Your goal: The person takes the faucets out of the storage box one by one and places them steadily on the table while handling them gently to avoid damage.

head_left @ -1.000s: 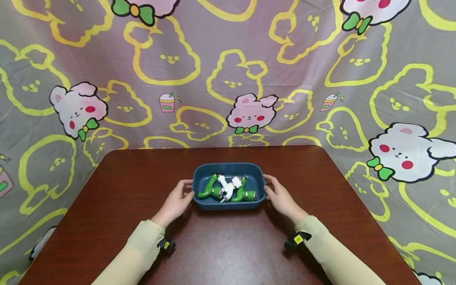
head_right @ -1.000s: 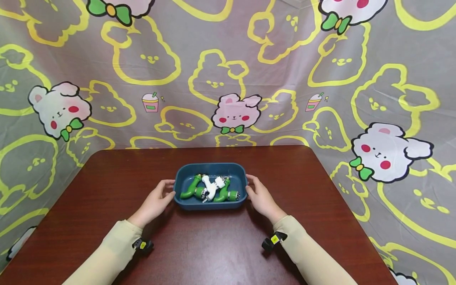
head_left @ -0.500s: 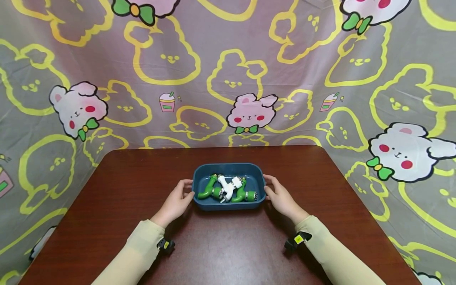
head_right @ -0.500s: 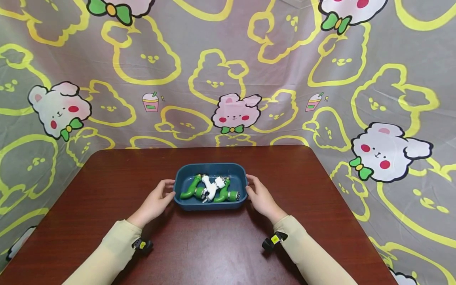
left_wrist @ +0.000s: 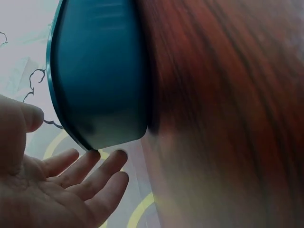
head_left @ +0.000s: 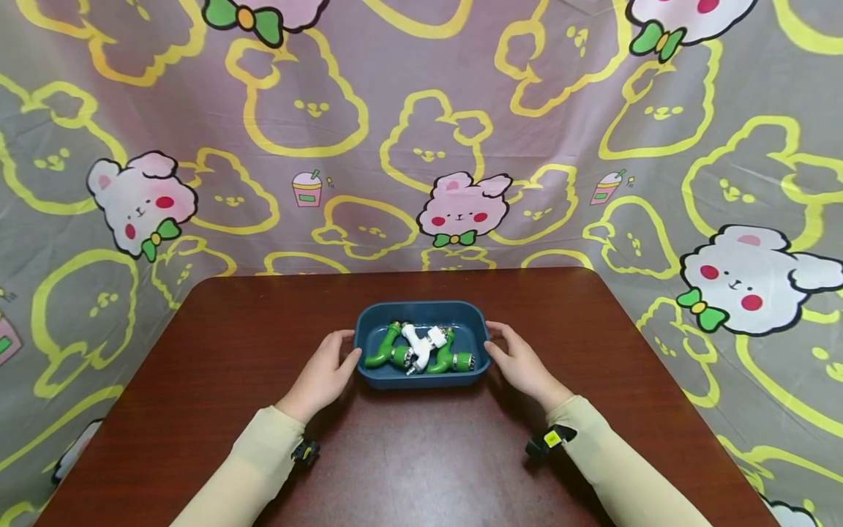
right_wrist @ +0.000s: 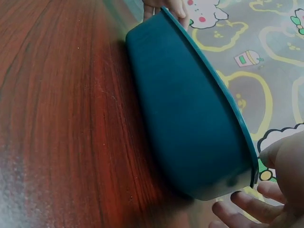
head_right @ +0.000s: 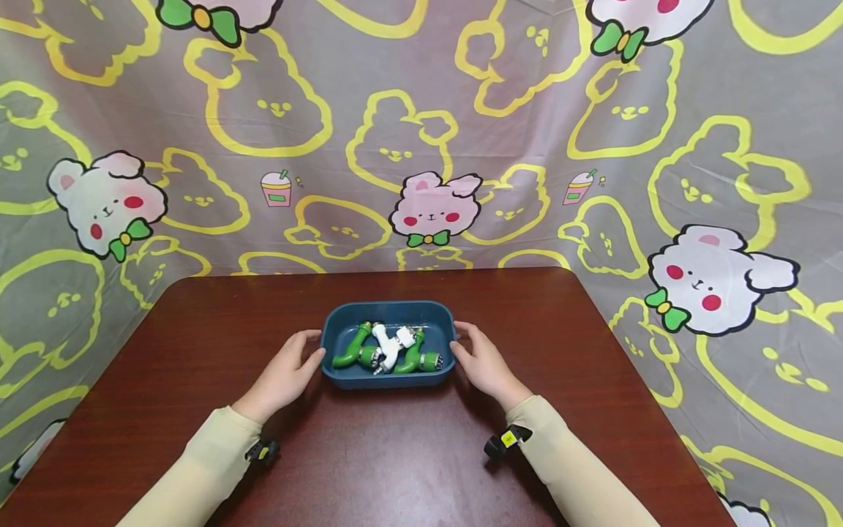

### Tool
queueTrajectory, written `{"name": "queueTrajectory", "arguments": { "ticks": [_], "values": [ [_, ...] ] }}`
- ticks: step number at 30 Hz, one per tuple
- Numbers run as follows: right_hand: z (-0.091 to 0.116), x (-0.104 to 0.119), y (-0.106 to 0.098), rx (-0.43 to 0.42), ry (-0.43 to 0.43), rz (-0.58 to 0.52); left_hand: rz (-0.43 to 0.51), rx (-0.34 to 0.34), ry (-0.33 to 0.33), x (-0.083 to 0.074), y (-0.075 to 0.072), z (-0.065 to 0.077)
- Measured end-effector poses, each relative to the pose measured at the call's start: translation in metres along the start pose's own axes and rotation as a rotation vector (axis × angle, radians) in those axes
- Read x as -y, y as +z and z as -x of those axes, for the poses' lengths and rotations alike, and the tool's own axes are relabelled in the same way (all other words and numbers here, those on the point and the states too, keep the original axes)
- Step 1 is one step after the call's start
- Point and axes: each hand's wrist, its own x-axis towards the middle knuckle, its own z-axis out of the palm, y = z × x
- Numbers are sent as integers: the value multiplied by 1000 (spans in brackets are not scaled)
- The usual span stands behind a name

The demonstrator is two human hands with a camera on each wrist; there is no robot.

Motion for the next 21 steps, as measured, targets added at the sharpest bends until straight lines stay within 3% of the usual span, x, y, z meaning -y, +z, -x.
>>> {"name": "queueTrajectory", "arguments": {
  "ticks": [7, 15, 21],
  "values": [
    [-4, 6, -3, -48, 23, 3, -46, -30, 38, 0, -2, 0],
    [-6, 12, -6, -87, 22, -4, -132, -14, 165, -3, -3, -1],
    [-9, 17, -8, -117, -36, 16, -194, 33, 172, -6, -2, 1]
  ]
}}
